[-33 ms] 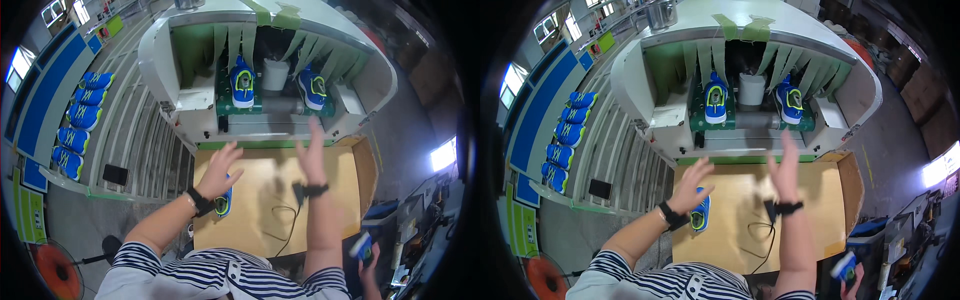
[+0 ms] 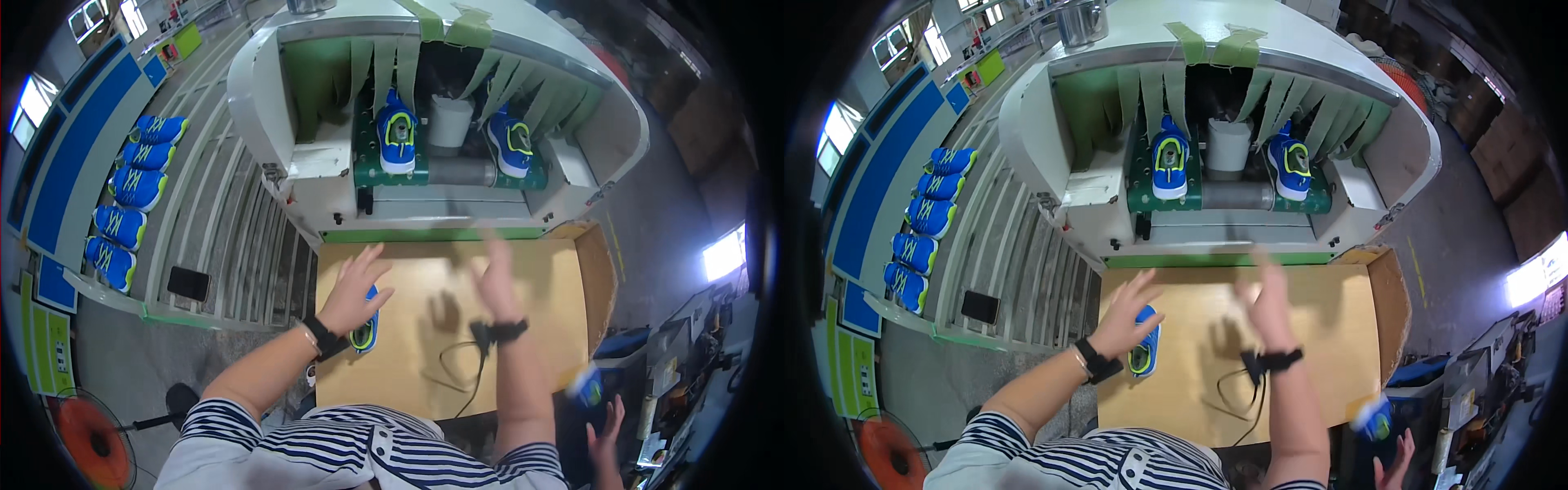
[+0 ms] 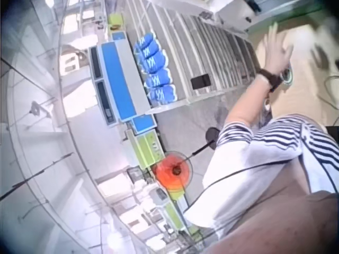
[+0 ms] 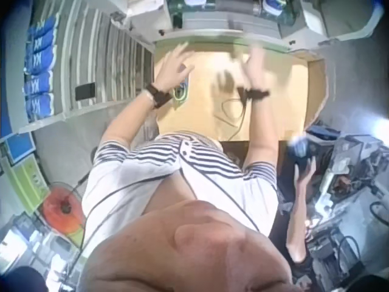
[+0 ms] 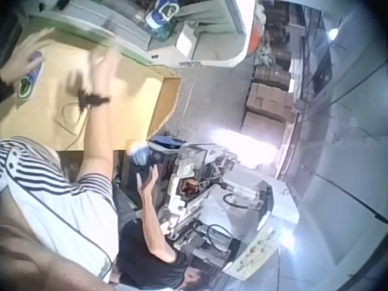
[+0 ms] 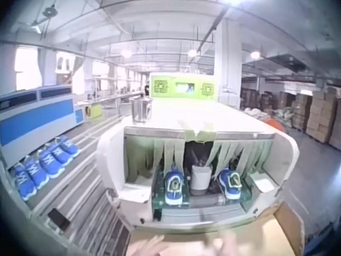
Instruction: The person picks up blue sneakers from a conveyor belt and places them onto a wooden table. They repeatedly handle the shoes, arranging them in pairs and rows on the table surface. The person also briefly handles a black sneaker with red laces.
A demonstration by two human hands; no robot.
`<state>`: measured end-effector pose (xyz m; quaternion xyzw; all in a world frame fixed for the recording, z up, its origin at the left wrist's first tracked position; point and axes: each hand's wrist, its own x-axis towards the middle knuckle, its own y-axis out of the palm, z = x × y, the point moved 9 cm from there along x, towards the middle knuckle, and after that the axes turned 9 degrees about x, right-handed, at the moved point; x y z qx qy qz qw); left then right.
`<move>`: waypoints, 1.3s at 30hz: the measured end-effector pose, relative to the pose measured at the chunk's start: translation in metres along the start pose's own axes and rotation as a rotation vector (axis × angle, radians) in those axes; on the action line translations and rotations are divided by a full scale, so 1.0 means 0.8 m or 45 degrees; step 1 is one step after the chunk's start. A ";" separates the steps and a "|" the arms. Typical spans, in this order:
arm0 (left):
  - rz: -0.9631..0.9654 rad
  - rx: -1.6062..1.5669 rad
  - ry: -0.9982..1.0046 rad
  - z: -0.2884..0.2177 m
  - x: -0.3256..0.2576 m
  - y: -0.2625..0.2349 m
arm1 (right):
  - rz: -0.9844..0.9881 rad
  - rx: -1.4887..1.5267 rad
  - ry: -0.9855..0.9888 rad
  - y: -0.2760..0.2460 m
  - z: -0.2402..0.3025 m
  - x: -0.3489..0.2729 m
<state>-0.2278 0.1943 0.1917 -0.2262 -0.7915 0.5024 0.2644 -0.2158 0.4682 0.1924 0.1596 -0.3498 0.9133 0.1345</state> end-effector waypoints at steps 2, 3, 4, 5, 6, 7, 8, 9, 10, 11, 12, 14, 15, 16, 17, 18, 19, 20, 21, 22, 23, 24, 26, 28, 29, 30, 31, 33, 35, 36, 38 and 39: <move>0.090 -0.078 -0.134 0.018 -0.047 0.035 | 0.519 0.074 0.309 0.085 -0.041 -0.146; 0.144 -0.116 -0.197 0.022 -0.061 0.052 | 0.719 -0.078 0.359 0.115 -0.057 -0.224; 0.071 -0.214 -0.319 0.032 -0.077 0.058 | 1.037 -0.288 0.470 0.133 -0.039 -0.276; 0.004 -0.319 -0.433 0.037 -0.093 0.064 | 0.911 -0.503 0.284 0.125 -0.013 -0.315; -0.059 -0.427 -0.551 0.040 -0.110 0.075 | 0.881 -0.441 0.302 0.122 -0.006 -0.333; -0.056 -0.579 -0.607 0.044 -0.122 0.100 | 0.852 -0.387 0.316 0.117 -0.003 -0.345; -0.038 -0.529 -0.591 0.039 -0.130 0.112 | 0.823 -0.330 0.327 0.111 0.006 -0.349; -0.022 -0.480 -0.580 0.036 -0.138 0.123 | 0.792 -0.278 0.297 0.102 0.011 -0.343; -0.012 -0.436 -0.545 0.031 -0.135 0.132 | 0.639 -0.216 0.346 0.087 -0.002 -0.335; -0.008 -0.409 -0.528 0.031 -0.132 0.141 | 0.487 -0.145 0.379 0.078 -0.024 -0.329; 0.000 -0.431 -0.524 0.032 -0.131 0.145 | 0.340 -0.071 0.409 0.064 -0.041 -0.320; 0.000 -0.451 -0.539 0.042 -0.131 0.142 | -0.016 0.048 0.490 0.026 -0.067 -0.271; 0.043 -0.456 -0.528 0.040 -0.129 0.136 | -0.223 0.166 0.631 0.008 -0.088 -0.251; 0.035 -0.456 -0.528 0.042 -0.133 0.132 | -0.422 0.292 0.765 -0.004 -0.109 -0.231; 0.033 -0.464 -0.516 0.042 -0.133 0.133 | -0.556 0.475 0.926 -0.008 -0.147 -0.221; 0.031 -0.476 -0.494 0.040 -0.128 0.135 | -0.700 0.654 1.082 -0.008 -0.190 -0.216; 0.036 -0.462 -0.484 0.041 -0.127 0.139 | -0.634 0.304 1.008 -0.018 -0.204 -0.191; 0.040 -0.453 -0.475 0.041 -0.124 0.145 | -0.562 -0.046 0.920 -0.031 -0.212 -0.168; 0.043 -0.441 -0.472 0.041 -0.124 0.147 | -0.126 -0.125 0.849 -0.013 -0.225 -0.143; 0.037 -0.433 -0.471 0.044 -0.126 0.146 | -0.108 -0.248 0.620 -0.006 -0.198 -0.124; 0.041 -0.436 -0.454 0.040 -0.124 0.145 | -0.062 -0.302 0.615 -0.011 -0.210 -0.118; 0.049 -0.441 -0.430 0.034 -0.119 0.146 | -0.021 -0.358 0.614 -0.020 -0.223 -0.110; 0.074 -0.425 -0.487 0.044 -0.128 0.139 | 0.273 -0.370 0.484 0.007 -0.158 -0.082; 0.073 -0.429 -0.495 0.046 -0.132 0.138 | 0.331 -0.221 0.395 0.012 -0.096 -0.077; 0.089 -0.452 -0.506 0.047 -0.131 0.139 | 0.549 -0.267 0.359 0.021 -0.074 -0.077; 0.117 -0.478 -0.505 0.045 -0.129 0.141 | 0.681 -0.085 0.419 0.030 -0.069 -0.083; 0.150 -0.498 -0.497 0.045 -0.130 0.144 | 0.802 0.104 0.484 0.040 -0.063 -0.092; 0.117 -0.466 -0.512 0.049 -0.137 0.142 | 0.943 0.359 0.647 0.060 -0.051 -0.103; 0.116 -0.453 -0.487 0.041 -0.128 0.138 | 0.355 0.259 0.712 0.049 -0.082 -0.105; 0.115 -0.467 -0.477 0.038 -0.126 0.139 | 0.064 0.210 0.729 0.045 -0.095 -0.112; 0.104 -0.478 -0.478 0.043 -0.128 0.140 | 0.081 0.359 0.692 0.092 -0.077 -0.134; 0.104 -0.477 -0.478 0.043 -0.129 0.139 | 0.241 0.205 0.645 0.118 -0.069 -0.151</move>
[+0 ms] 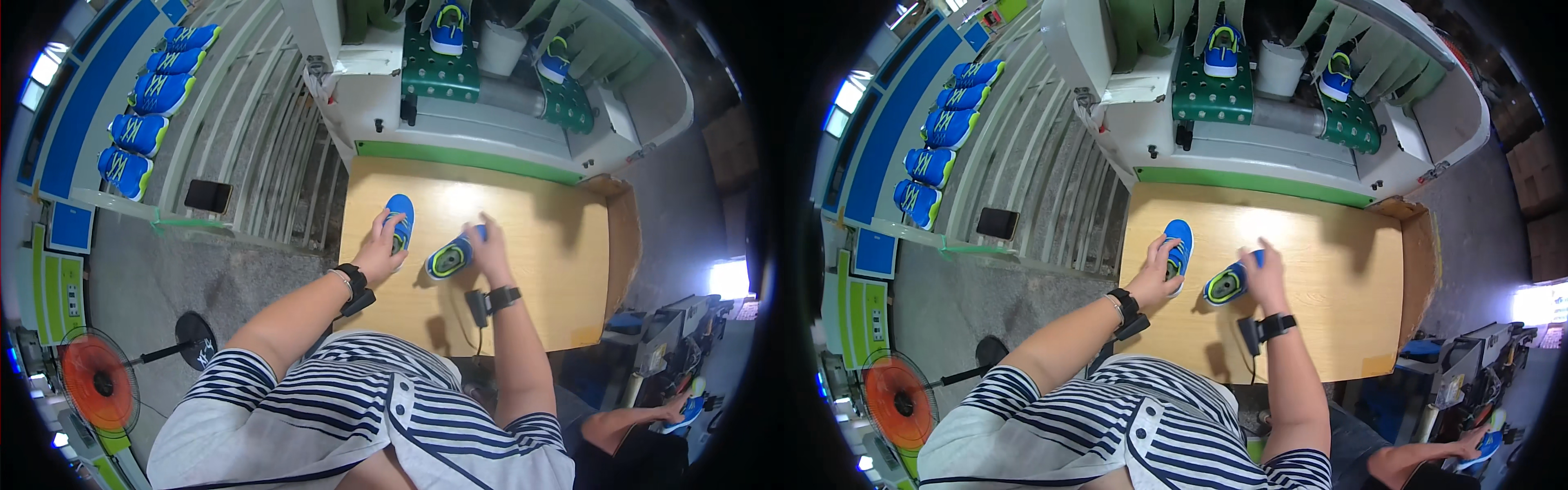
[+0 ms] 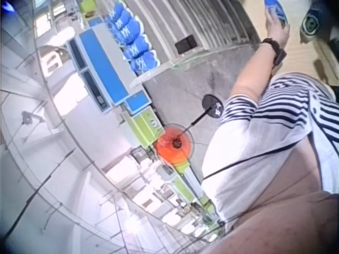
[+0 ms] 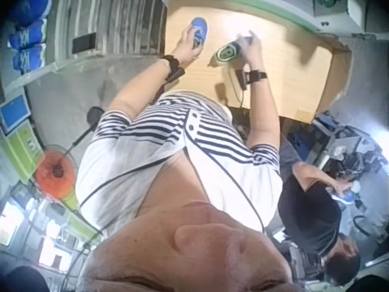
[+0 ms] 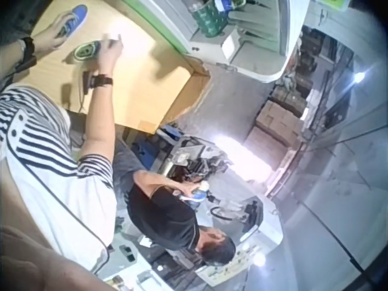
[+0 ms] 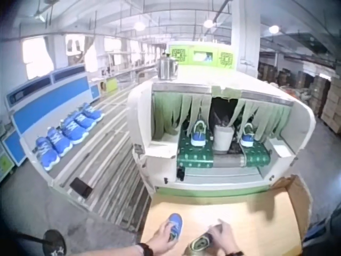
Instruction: The person picks up blue sneakers from a conveyor belt and places them onto a wooden table. They repeatedly handle the shoes, arranging them in pairs and rows on the table surface. The person also briefly handles a black sneaker with red laces.
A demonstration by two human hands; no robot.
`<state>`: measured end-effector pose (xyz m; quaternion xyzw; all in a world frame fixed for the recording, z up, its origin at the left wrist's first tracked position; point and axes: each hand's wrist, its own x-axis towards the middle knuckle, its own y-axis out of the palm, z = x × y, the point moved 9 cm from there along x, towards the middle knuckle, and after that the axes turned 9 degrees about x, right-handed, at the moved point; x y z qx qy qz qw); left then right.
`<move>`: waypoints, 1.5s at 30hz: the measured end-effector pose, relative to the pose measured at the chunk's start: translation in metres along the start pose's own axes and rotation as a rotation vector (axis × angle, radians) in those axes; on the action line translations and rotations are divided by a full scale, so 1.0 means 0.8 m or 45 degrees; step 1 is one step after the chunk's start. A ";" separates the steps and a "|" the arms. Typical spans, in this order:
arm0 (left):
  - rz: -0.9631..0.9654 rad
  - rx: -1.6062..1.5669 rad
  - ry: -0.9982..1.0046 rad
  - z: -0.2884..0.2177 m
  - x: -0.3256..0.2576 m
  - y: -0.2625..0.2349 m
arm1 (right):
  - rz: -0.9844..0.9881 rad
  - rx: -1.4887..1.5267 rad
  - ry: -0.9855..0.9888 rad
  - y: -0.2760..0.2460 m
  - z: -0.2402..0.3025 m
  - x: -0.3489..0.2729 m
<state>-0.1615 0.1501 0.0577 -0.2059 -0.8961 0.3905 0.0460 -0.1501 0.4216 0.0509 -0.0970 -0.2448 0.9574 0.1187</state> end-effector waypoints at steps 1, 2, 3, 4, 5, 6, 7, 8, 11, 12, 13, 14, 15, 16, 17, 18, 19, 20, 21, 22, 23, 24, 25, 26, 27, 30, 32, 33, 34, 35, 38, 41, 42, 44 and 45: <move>0.010 -0.008 0.017 -0.006 0.004 0.004 | -0.002 -0.225 -0.170 0.025 -0.011 -0.022; -0.011 -0.007 -0.008 0.002 0.000 -0.001 | 0.035 -0.339 -0.201 0.051 0.020 -0.047; 0.028 -0.023 -0.022 0.003 0.002 0.002 | 0.042 -0.253 -0.248 0.059 0.030 -0.052; 0.065 -0.035 -0.033 0.005 0.006 0.005 | 0.048 -0.165 -0.296 0.064 0.038 -0.053; 0.103 -0.046 -0.044 0.006 0.008 0.009 | 0.054 -0.076 -0.345 0.069 0.047 -0.055; 0.137 -0.085 0.030 -0.003 0.008 0.014 | 0.075 0.106 -0.314 0.076 0.050 -0.058; 0.175 -0.118 0.101 -0.012 0.008 0.016 | 0.105 0.225 -0.264 0.083 0.059 -0.065; 0.214 -0.150 0.174 -0.021 0.007 0.018 | 0.118 0.258 -0.292 0.087 0.061 -0.069; 0.292 -0.416 0.224 -0.007 -0.006 0.015 | 0.131 0.604 -0.183 0.084 0.055 -0.089; 0.308 -0.435 0.175 0.012 -0.012 0.010 | 0.137 0.759 -0.121 0.078 0.050 -0.096; 0.327 -0.459 0.131 0.029 -0.019 0.007 | 0.093 0.676 -0.059 0.068 0.025 -0.105; 0.346 -0.483 0.094 0.042 -0.027 0.000 | 0.043 0.593 -0.002 0.054 -0.009 -0.118; 0.400 -0.116 0.118 0.041 -0.042 -0.013 | 0.052 -0.036 -0.169 0.038 -0.021 -0.136; 0.487 0.348 0.125 0.031 -0.056 -0.018 | 0.075 -0.504 -0.171 0.030 -0.084 -0.168; 0.505 0.605 0.086 0.075 -0.083 -0.022 | 0.312 -0.637 -0.034 0.045 -0.050 -0.192; 0.595 0.804 0.209 0.074 -0.100 -0.018 | 0.398 -0.732 0.096 0.042 -0.061 -0.222; 0.602 0.901 0.301 0.083 -0.113 -0.016 | 0.376 -0.727 0.157 0.043 -0.065 -0.239; 0.595 0.921 0.304 0.094 -0.122 -0.014 | 0.444 -0.755 0.234 0.048 -0.047 -0.257; 0.582 0.894 0.334 0.096 -0.125 -0.012 | 0.440 -0.779 0.281 0.052 -0.044 -0.268; 0.577 0.873 0.343 0.095 -0.126 -0.016 | 0.416 -0.794 0.311 0.058 -0.042 -0.276; 0.644 0.851 0.330 0.093 -0.123 -0.017 | 0.393 -0.807 0.358 0.061 -0.042 -0.281; 0.656 0.814 0.313 0.099 -0.123 -0.021 | 0.383 -0.795 0.367 0.070 -0.044 -0.279; 0.676 0.766 0.302 0.104 -0.123 -0.021 | 0.374 -0.790 0.388 0.074 -0.047 -0.278; 0.701 0.786 0.329 0.102 -0.121 -0.020 | 0.378 -0.789 0.420 0.073 -0.049 -0.279; 0.726 0.806 0.355 0.101 -0.118 -0.021 | 0.383 -0.788 0.451 0.073 -0.050 -0.278; 0.784 0.831 0.382 0.102 -0.117 -0.023 | 0.313 -0.756 0.538 0.079 -0.057 -0.280; 0.834 0.824 0.362 0.106 -0.120 -0.021 | 0.264 -0.733 0.593 0.089 -0.061 -0.282; 0.831 0.812 0.358 0.110 -0.119 -0.020 | 0.250 -0.725 0.615 0.096 -0.062 -0.281; 0.828 0.795 0.358 0.114 -0.119 -0.016 | 0.234 -0.719 0.640 0.098 -0.064 -0.283; 0.824 0.778 0.355 0.117 -0.119 -0.013 | 0.237 -0.701 0.652 0.100 -0.065 -0.283; 0.849 0.790 0.367 0.119 -0.115 -0.012 | 0.256 -0.668 0.671 0.103 -0.067 -0.281; 0.847 0.793 0.377 0.120 -0.115 -0.008 | 0.290 -0.719 0.650 0.101 -0.078 -0.285; 0.850 0.790 0.384 0.118 -0.114 -0.007 | 0.294 -0.767 0.638 0.099 -0.088 -0.283; 0.860 0.782 0.383 0.121 -0.115 -0.007 | 0.341 -0.817 0.660 0.097 -0.102 -0.277; 0.863 0.772 0.387 0.121 -0.114 -0.008 | 0.355 -0.844 0.663 0.095 -0.108 -0.273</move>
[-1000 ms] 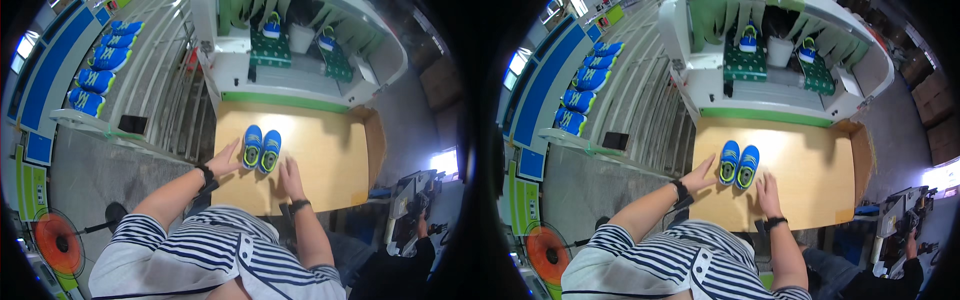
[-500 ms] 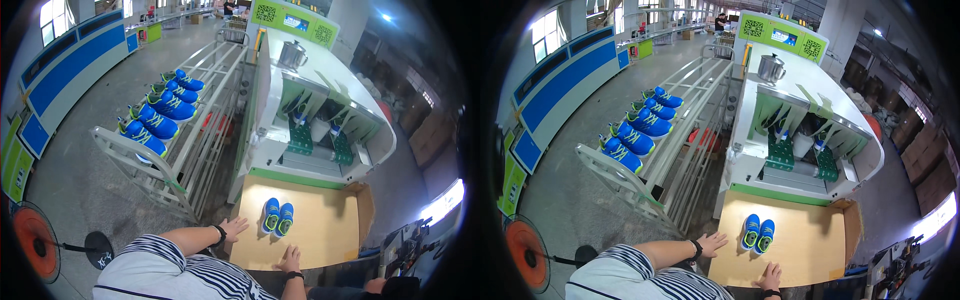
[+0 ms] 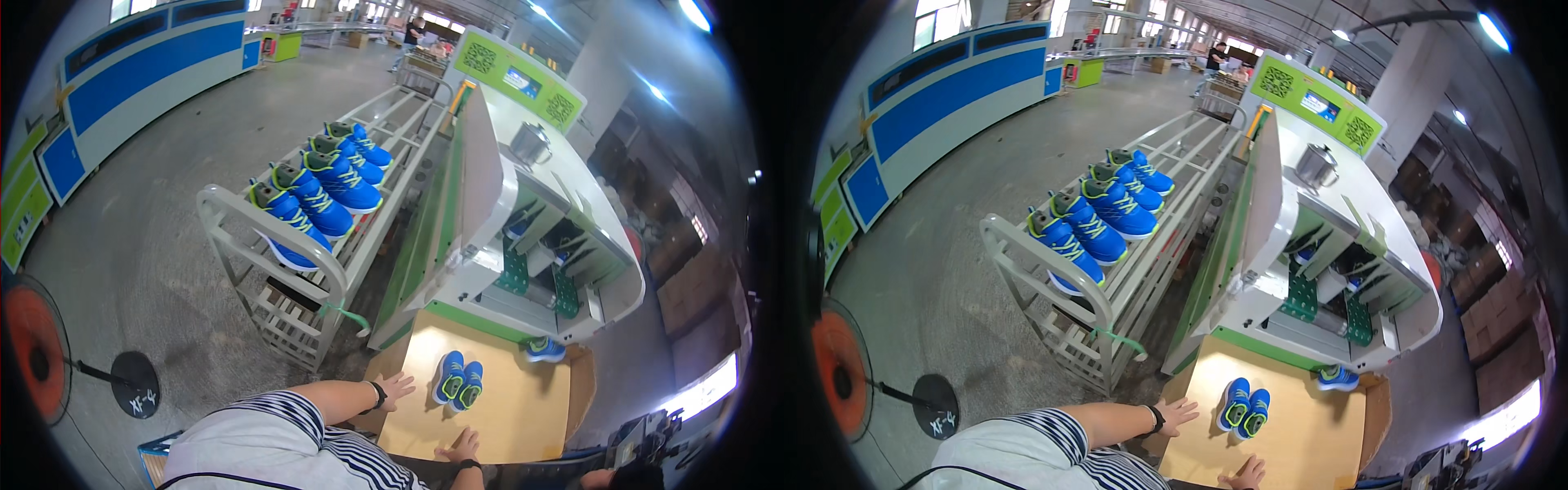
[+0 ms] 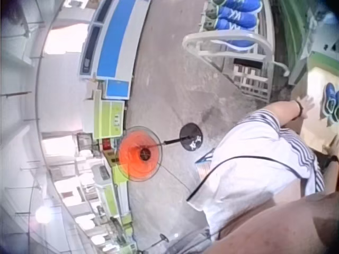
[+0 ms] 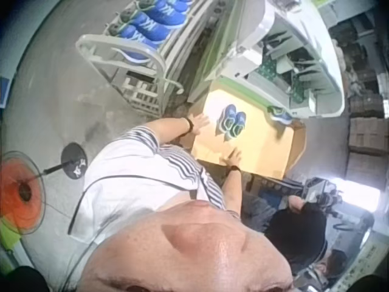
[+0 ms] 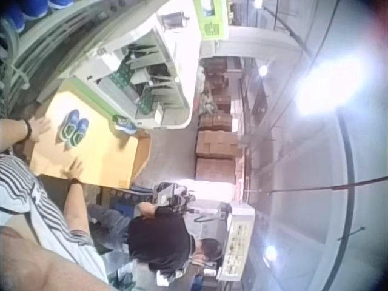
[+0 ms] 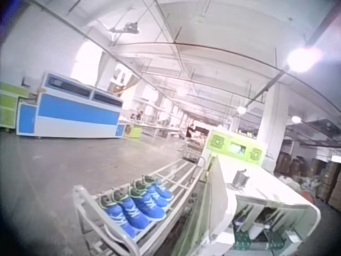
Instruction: The person picks up blue sneakers from a conveyor belt and places them onto a wooden table. They repeatedly handle the shoes, arranging them in pairs and rows on the table surface. The person also briefly handles a black sneaker with red laces.
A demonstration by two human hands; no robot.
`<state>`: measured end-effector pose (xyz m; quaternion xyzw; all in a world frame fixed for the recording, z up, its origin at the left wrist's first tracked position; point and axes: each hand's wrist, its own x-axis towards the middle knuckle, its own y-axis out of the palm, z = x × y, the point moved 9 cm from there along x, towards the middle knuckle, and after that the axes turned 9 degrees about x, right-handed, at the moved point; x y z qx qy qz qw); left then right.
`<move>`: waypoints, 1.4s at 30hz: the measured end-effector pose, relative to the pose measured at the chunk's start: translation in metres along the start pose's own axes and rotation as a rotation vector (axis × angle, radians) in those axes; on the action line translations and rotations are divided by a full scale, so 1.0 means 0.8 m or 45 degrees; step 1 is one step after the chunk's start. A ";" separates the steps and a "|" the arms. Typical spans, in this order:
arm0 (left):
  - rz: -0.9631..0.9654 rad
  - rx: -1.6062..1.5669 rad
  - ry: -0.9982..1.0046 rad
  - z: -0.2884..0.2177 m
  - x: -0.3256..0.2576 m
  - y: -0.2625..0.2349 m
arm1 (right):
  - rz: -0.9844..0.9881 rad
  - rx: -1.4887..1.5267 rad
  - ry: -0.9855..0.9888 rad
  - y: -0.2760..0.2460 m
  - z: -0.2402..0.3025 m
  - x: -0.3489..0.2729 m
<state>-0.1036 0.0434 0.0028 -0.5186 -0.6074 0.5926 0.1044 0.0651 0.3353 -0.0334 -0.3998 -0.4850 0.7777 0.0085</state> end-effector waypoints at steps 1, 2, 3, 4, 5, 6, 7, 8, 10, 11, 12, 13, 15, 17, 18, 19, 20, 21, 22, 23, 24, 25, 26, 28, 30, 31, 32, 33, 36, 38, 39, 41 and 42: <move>0.004 -0.012 0.009 -0.001 0.001 0.001 | 0.012 -0.030 0.007 0.002 -0.006 0.004; 0.006 -0.025 0.015 -0.001 0.000 0.002 | 0.024 -0.062 0.012 0.002 -0.007 0.007; -0.004 -0.034 0.013 0.000 0.003 0.003 | 0.036 -0.067 0.013 0.002 -0.008 0.010; -0.009 -0.037 0.016 0.000 0.004 0.005 | 0.041 -0.070 0.037 0.003 -0.009 0.009; -0.014 -0.039 0.020 -0.001 0.007 0.006 | 0.046 -0.072 0.062 0.002 -0.010 0.008; -0.026 -0.048 0.017 -0.002 0.009 0.007 | 0.049 -0.074 0.089 -0.001 -0.012 0.008; -0.028 -0.050 0.011 -0.001 0.008 0.009 | 0.061 -0.079 0.093 -0.001 -0.008 0.008; -0.030 -0.052 0.006 0.000 0.008 0.010 | 0.073 -0.085 0.098 -0.002 -0.004 0.008; -0.037 -0.068 0.011 0.002 0.006 0.009 | 0.085 -0.085 0.103 -0.002 -0.001 0.008; -0.038 -0.074 0.015 0.003 0.004 0.008 | 0.084 -0.080 0.102 -0.001 -0.001 0.009; -0.044 -0.078 0.012 0.003 0.006 0.011 | 0.084 -0.075 0.101 -0.001 -0.001 0.010; -0.047 -0.077 0.011 0.004 0.007 0.013 | 0.076 -0.081 0.096 0.000 -0.003 0.011; -0.052 -0.085 0.009 0.004 0.011 0.012 | 0.059 -0.091 0.087 0.002 -0.008 0.015; -0.021 -0.089 0.028 -0.002 0.008 0.014 | 0.001 -0.104 0.032 0.007 -0.016 0.014; -0.031 -0.077 0.009 0.000 0.010 0.008 | -0.030 -0.109 0.010 0.005 -0.021 0.015; -0.020 -0.058 0.006 -0.002 0.010 0.005 | -0.075 -0.087 -0.024 0.007 -0.024 0.011; 0.002 -0.035 0.019 -0.008 0.011 0.006 | -0.116 -0.058 -0.039 0.008 -0.027 0.005; -0.012 -0.021 0.000 -0.006 0.010 0.004 | -0.158 -0.006 -0.075 0.006 -0.022 0.002; -0.017 -0.008 0.030 -0.016 0.013 0.001 | -0.250 -0.145 -0.151 0.015 -0.049 0.013; -0.035 0.053 -0.030 0.007 0.001 0.006 | -0.222 -0.021 -0.140 0.009 -0.001 0.002; -0.015 0.078 -0.003 -0.005 -0.001 -0.005 | -0.250 -0.106 -0.165 0.011 -0.014 0.002; -0.021 0.098 -0.058 0.013 -0.006 0.000 | -0.228 -0.049 -0.173 -0.007 0.026 -0.010; -0.023 0.067 -0.076 0.010 -0.013 -0.007 | -0.283 0.033 -0.200 -0.024 0.035 -0.019; -0.026 -0.044 -0.054 0.001 -0.010 -0.009 | -0.375 0.210 -0.229 -0.046 0.008 -0.010; 0.018 -0.040 -0.056 -0.007 -0.007 -0.011 | -0.742 0.612 -0.097 -0.080 -0.032 -0.006; 0.016 -0.014 -0.055 -0.008 -0.006 -0.011 | -0.921 0.807 -0.048 -0.096 -0.049 -0.005; 0.010 0.011 -0.062 -0.009 -0.005 -0.013 | -1.006 0.816 -0.049 -0.111 -0.055 0.004; 0.027 0.012 -0.075 -0.011 -0.003 -0.012 | -1.087 0.824 -0.054 -0.126 -0.062 0.014; 0.071 0.027 -0.124 -0.011 -0.005 -0.015 | -1.158 0.914 -0.069 -0.164 -0.068 0.054; 0.088 0.039 -0.145 -0.011 -0.006 -0.015 | -1.164 0.970 -0.078 -0.185 -0.074 0.085; 0.079 0.028 -0.146 -0.013 -0.004 -0.017 | -1.138 0.981 -0.160 -0.198 -0.075 0.102; 0.071 0.010 -0.151 -0.018 0.002 -0.019 | -0.895 1.105 -0.255 -0.204 -0.096 0.149; 0.049 -0.022 -0.203 -0.010 -0.011 -0.021 | -0.808 1.107 -0.177 -0.215 -0.063 0.143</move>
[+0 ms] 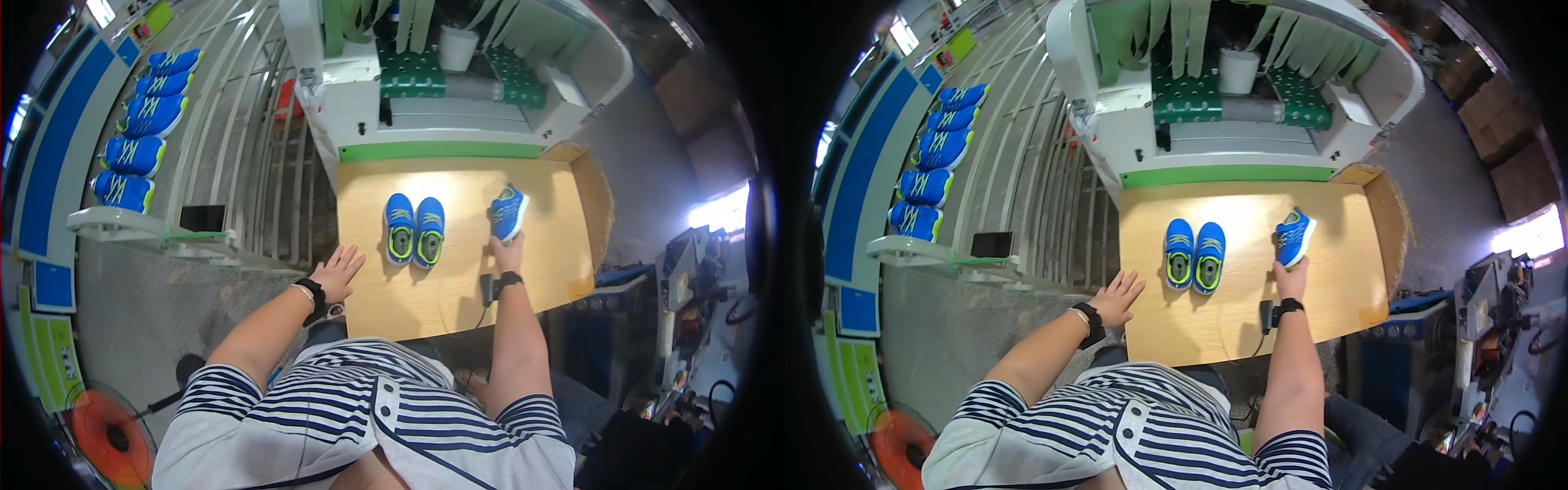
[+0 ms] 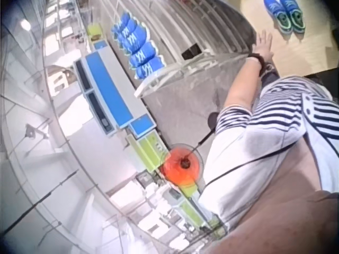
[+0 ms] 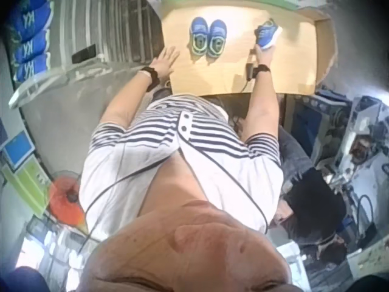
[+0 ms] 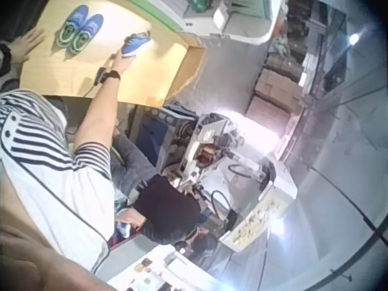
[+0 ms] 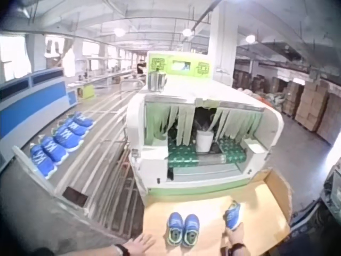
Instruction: The person picks up blue sneakers from a conveyor belt and places them onto a wooden table. They repeatedly handle the shoes, arranging them in pairs and rows on the table surface. The person also briefly handles a black sneaker with red laces.
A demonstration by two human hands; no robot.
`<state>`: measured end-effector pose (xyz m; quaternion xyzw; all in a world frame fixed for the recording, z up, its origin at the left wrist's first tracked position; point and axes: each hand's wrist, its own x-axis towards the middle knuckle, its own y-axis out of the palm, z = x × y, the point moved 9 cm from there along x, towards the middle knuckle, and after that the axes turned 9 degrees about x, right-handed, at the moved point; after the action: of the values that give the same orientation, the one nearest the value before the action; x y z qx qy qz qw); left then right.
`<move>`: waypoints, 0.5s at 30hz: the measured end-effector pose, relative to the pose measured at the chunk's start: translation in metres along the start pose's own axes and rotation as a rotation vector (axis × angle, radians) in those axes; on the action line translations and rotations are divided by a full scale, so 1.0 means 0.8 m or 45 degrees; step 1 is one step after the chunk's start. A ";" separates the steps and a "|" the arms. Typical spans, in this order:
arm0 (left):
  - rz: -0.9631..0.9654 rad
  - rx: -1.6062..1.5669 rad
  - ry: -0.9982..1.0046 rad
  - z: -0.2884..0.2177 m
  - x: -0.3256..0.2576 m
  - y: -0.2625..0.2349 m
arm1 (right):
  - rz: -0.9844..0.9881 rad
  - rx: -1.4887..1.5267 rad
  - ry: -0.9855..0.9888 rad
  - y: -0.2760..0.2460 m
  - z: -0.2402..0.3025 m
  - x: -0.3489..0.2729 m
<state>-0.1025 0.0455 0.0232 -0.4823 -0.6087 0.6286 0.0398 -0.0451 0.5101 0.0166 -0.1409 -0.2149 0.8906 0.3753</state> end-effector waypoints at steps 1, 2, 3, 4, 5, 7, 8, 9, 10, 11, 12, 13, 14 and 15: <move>-0.026 -0.025 0.000 -0.005 -0.007 -0.013 | -0.015 -0.011 0.001 -0.005 0.024 -0.004; -0.064 -0.054 0.013 -0.009 -0.009 -0.023 | -0.165 0.020 -0.301 -0.015 0.053 -0.001; -0.190 -0.180 -0.024 0.003 -0.001 -0.023 | -0.212 0.024 -0.394 -0.029 0.064 0.002; -0.307 -0.339 -0.057 0.012 -0.001 -0.037 | -0.171 0.066 -0.277 -0.040 0.087 0.003; -0.423 -0.493 -0.059 0.014 0.004 -0.060 | -0.110 0.164 -0.271 -0.054 0.097 0.009; -0.734 -0.564 -0.003 -0.010 -0.003 -0.126 | 0.107 0.339 -0.242 -0.065 0.125 0.012; -0.932 -0.476 0.056 -0.043 -0.018 -0.176 | 0.265 0.417 -0.221 -0.055 0.158 0.001; -1.051 -0.461 0.149 -0.069 -0.034 -0.218 | 0.442 0.492 -0.205 -0.033 0.197 -0.012; -1.172 -0.437 0.243 -0.092 -0.047 -0.250 | 0.649 0.549 -0.166 -0.006 0.228 -0.027; -1.169 -0.539 0.391 -0.114 -0.044 -0.262 | 0.712 0.580 -0.074 0.017 0.237 -0.037; -1.160 -0.632 0.545 -0.135 -0.039 -0.274 | 0.847 0.724 0.037 0.050 0.246 -0.051; -1.149 -0.717 0.696 -0.149 -0.037 -0.283 | 0.891 0.892 0.135 0.075 0.253 -0.063; -1.155 -0.799 0.636 -0.144 -0.027 -0.287 | 0.930 1.064 0.235 0.096 0.258 -0.069; -1.163 -0.880 0.575 -0.136 -0.018 -0.284 | 0.840 1.030 0.198 0.098 0.251 -0.063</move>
<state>-0.1454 0.1736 0.2362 -0.2790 -0.8990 0.1965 0.2745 -0.1417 0.3688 0.1565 -0.1104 0.2302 0.9601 0.1142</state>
